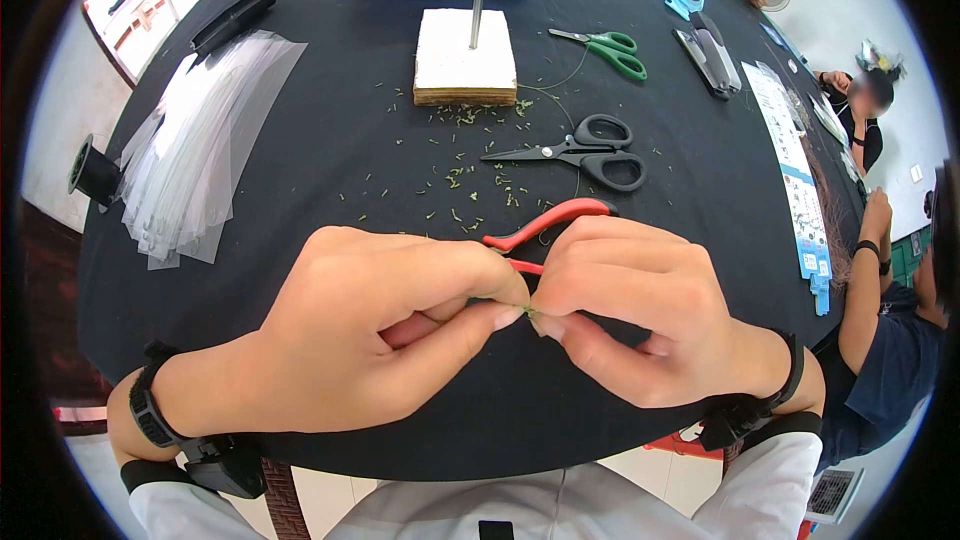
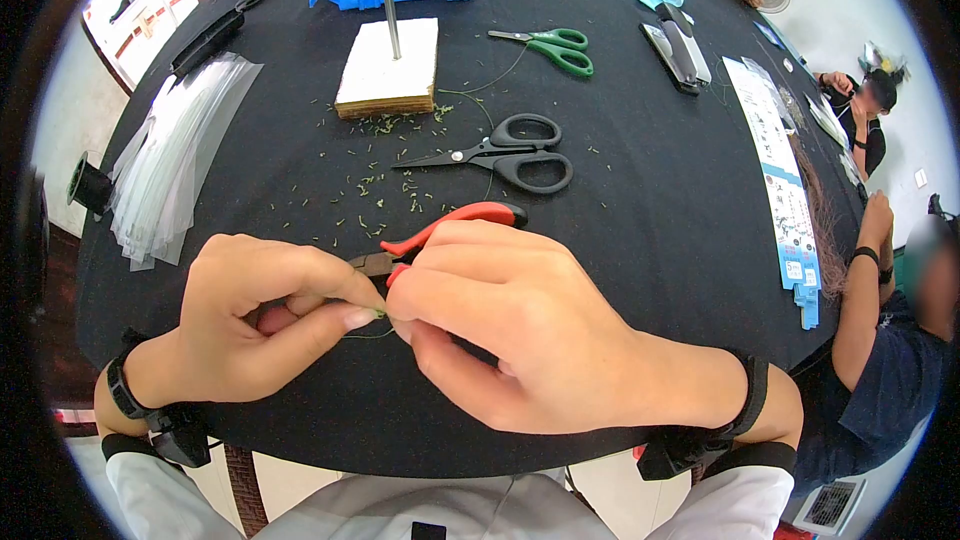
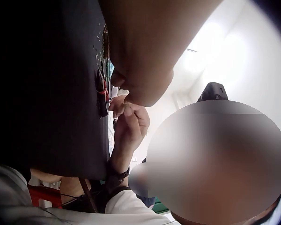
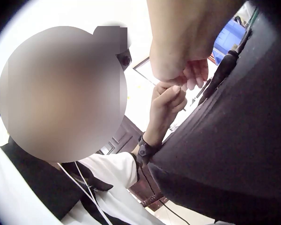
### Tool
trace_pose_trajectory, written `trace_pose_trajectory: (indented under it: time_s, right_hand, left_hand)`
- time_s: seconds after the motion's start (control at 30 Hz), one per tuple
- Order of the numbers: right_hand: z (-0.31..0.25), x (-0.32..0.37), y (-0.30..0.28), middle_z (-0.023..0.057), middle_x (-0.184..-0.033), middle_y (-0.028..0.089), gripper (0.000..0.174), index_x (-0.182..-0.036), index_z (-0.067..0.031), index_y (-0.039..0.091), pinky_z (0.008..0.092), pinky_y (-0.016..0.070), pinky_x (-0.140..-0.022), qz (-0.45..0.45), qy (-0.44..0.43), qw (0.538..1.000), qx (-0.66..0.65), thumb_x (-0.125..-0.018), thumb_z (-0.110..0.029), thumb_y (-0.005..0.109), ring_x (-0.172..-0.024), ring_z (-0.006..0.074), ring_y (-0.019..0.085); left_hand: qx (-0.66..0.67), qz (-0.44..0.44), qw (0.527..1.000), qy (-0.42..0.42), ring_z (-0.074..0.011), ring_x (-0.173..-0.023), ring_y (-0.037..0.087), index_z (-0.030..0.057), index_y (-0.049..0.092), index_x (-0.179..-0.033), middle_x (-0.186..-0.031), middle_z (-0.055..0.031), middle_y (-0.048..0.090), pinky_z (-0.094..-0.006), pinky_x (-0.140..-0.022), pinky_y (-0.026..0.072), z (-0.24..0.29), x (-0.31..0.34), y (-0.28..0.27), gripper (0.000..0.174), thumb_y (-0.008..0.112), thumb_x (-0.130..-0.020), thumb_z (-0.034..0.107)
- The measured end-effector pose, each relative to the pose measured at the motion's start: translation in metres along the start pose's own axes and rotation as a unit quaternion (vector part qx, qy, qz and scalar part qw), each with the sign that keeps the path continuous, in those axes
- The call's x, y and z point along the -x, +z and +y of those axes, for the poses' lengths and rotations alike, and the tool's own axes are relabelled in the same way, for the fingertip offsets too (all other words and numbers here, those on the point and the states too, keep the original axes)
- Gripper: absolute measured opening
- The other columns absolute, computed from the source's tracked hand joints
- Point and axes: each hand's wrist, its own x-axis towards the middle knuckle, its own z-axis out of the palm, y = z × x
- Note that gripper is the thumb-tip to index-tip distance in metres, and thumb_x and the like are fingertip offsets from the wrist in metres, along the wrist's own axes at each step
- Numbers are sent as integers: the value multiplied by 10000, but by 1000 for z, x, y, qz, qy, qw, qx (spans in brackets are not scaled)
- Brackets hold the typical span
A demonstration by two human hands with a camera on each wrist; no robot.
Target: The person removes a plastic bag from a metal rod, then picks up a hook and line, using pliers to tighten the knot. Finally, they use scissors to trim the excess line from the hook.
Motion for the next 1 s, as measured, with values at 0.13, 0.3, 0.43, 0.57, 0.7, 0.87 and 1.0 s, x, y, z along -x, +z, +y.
trace_pose_trajectory:
  time_s: [0.13, 0.3, 0.43, 0.57, 0.7, 0.87, 1.0]
  right_hand:
    - [1, 1, 0, 86, -723, 605, 122, -787, 6, 595, 329, 457, -641, -5, 33, 998, -52, -702, 94, 585, -674, 247, 574]
    - [1, -1, -2, 102, -753, 611, 103, -790, -1, 598, 320, 459, -657, 1, 59, 997, -55, -714, 66, 618, -691, 252, 580]
    - [-6, -5, -5, 98, -762, 608, 126, -786, -4, 600, 321, 468, -674, 24, 38, 999, 30, -691, 70, 634, -692, 251, 581]
    - [1, -3, 1, 94, -763, 604, 153, -801, 3, 598, 328, 475, -689, 36, -8, 998, 48, -682, 97, 624, -688, 247, 574]
    - [1, -3, 0, 92, -768, 605, 152, -817, 8, 598, 323, 473, -695, 40, 26, 999, 6, -707, 113, 606, -690, 231, 566]
    - [3, -3, 2, 104, -810, 607, 141, -830, -15, 585, 312, 469, -623, 41, 38, 998, -12, -727, 73, 624, -716, 240, 588]
    - [1, -2, 2, 97, -814, 613, 136, -837, -16, 584, 295, 477, -625, 49, 50, 998, 0, -739, 69, 624, -720, 219, 598]
  left_hand:
    - [13, 3, 1000, -7, -35, -428, 282, 29, 674, -864, -492, 47, 319, -224, -432, 212, 0, 0, 1, 86, 655, -781, 17]
    - [87, 19, 993, -73, -17, -447, 261, 12, 660, -866, -501, 62, 310, -220, -440, 194, -1, 0, 1, 69, 642, -805, 39]
    - [50, -11, 997, -57, -15, -446, 259, 12, 652, -860, -498, 63, 312, -222, -441, 190, 0, -1, -2, 71, 646, -799, 47]
    - [29, -18, 998, -45, -16, -445, 261, 16, 652, -855, -496, 61, 323, -220, -442, 195, 1, -1, -2, 69, 653, -794, 48]
    - [55, 13, 997, -57, -9, -469, 283, 3, 660, -873, -513, 60, 355, -213, -448, 207, -1, -1, 1, 83, 658, -798, 39]
    - [125, 38, 984, -123, -3, -506, 309, -19, 664, -885, -550, 65, 404, -202, -463, 223, 1, 0, 2, 93, 660, -813, 40]
    - [166, 29, 972, -161, -1, -509, 317, -30, 663, -888, -567, 59, 446, -197, -467, 229, 3, -1, 2, 107, 667, -817, 50]
